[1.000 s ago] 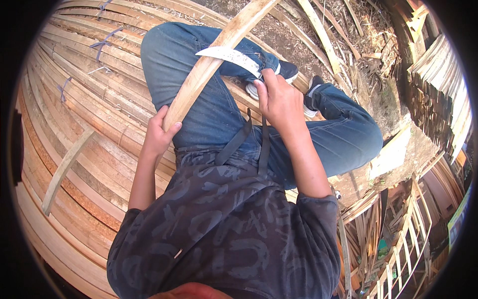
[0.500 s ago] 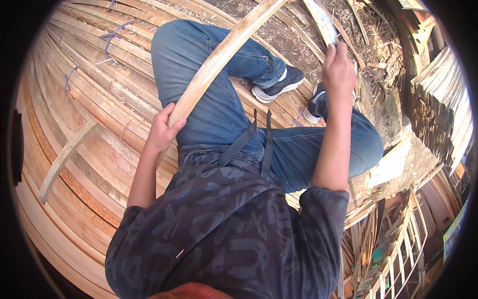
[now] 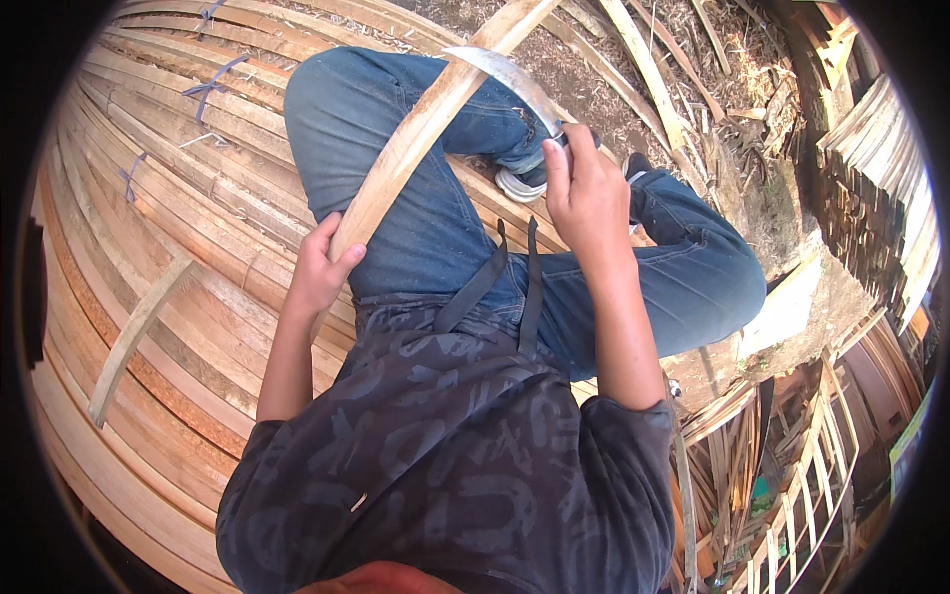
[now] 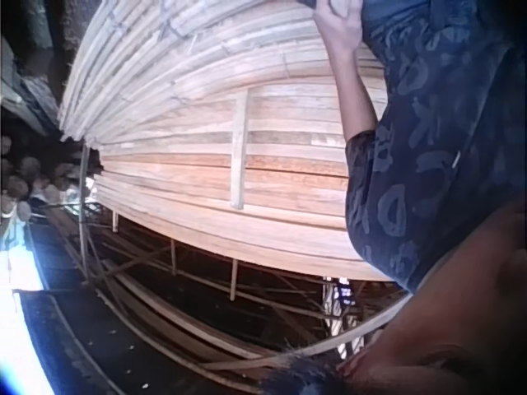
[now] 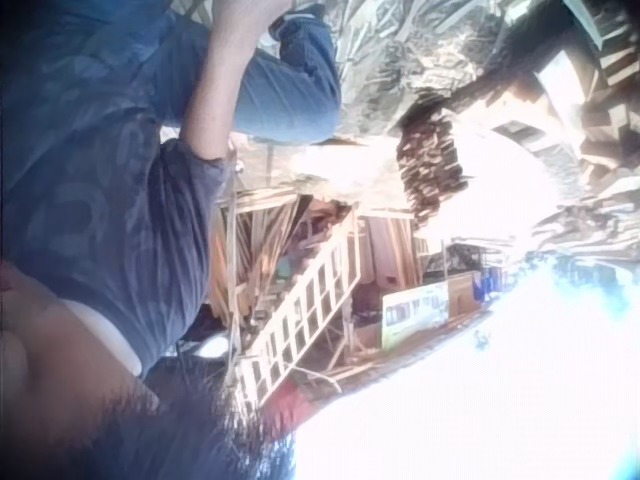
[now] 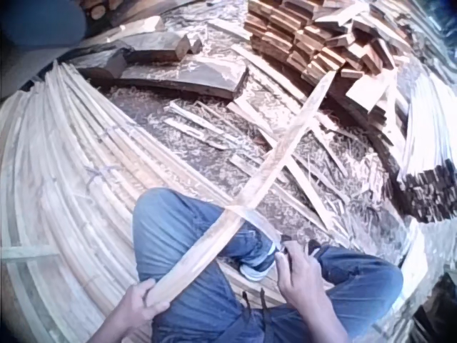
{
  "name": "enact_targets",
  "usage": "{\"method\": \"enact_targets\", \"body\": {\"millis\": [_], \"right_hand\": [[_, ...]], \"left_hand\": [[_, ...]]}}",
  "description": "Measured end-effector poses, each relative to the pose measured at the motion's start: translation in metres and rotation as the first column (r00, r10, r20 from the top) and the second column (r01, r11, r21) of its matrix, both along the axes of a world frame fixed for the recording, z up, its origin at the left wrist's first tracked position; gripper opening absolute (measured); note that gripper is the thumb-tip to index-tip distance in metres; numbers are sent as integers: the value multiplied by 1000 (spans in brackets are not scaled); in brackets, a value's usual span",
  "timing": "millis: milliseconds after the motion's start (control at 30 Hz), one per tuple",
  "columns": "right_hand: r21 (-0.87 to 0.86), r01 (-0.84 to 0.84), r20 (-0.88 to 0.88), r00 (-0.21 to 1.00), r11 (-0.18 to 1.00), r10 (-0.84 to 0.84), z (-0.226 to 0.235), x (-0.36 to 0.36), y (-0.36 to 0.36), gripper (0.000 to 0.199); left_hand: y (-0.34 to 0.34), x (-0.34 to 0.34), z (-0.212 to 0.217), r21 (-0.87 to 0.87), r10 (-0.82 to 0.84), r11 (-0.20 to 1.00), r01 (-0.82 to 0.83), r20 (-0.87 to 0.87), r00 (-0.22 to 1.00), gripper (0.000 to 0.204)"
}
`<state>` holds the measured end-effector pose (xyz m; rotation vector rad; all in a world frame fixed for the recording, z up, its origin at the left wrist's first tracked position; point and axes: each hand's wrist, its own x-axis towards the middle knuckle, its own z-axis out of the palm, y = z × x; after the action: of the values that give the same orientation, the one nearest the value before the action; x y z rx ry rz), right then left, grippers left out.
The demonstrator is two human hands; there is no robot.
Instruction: The person sits cross-legged on the ground and uses a curved knife to shave thin strips from a long wooden plank. They hold the plank with their left hand and repeatedly draw the knife along its length to remove the outer layer, creating wood shavings.
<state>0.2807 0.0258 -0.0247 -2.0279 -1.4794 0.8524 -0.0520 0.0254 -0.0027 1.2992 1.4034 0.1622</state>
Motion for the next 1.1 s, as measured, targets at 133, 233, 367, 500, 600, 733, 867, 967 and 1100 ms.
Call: {"method": "enact_targets", "body": {"millis": [133, 233, 367, 500, 600, 733, 867, 967, 1100], "right_hand": [[-40, -232, 168, 957, 972, 235, 18, -17, 1, 24], [-50, -278, 243, 928, 959, 281, 17, -7, 3, 23], [-54, -343, 269, 899, 938, 345, 18, 5, 4, 21], [-64, -353, 275, 893, 934, 356, 26, 8, 2, 21], [-63, -364, 355, 862, 929, 362, 20, 12, 1, 21], [-29, -386, 428, 829, 922, 360, 6, 17, 10, 21], [-21, -417, 492, 787, 909, 372, 1, 24, 18, 21], [16, -443, 523, 768, 896, 370, -8, 31, 26, 21], [-107, -59, 618, 778, 993, 113, -17, 100, 63, 34]], "left_hand": [[-10, 16, 3, 168, 9, 985, 29, -219, 976, 42], [-15, 18, 0, 244, 23, 969, 48, -279, 960, 46], [-16, 15, -5, 246, 17, 967, 61, -302, 953, 48], [-18, 14, -6, 229, 18, 972, 52, -294, 956, 49], [-19, 13, -7, 284, 36, 957, 54, -300, 953, 49], [-18, 14, -6, 281, 46, 959, 36, -281, 959, 48], [-20, 19, -5, 306, 42, 950, 67, -335, 941, 44], [-20, 25, -3, 322, 43, 943, 82, -364, 931, 43], [-25, 20, -6, 326, 43, 939, 108, -423, 905, 50]]}}
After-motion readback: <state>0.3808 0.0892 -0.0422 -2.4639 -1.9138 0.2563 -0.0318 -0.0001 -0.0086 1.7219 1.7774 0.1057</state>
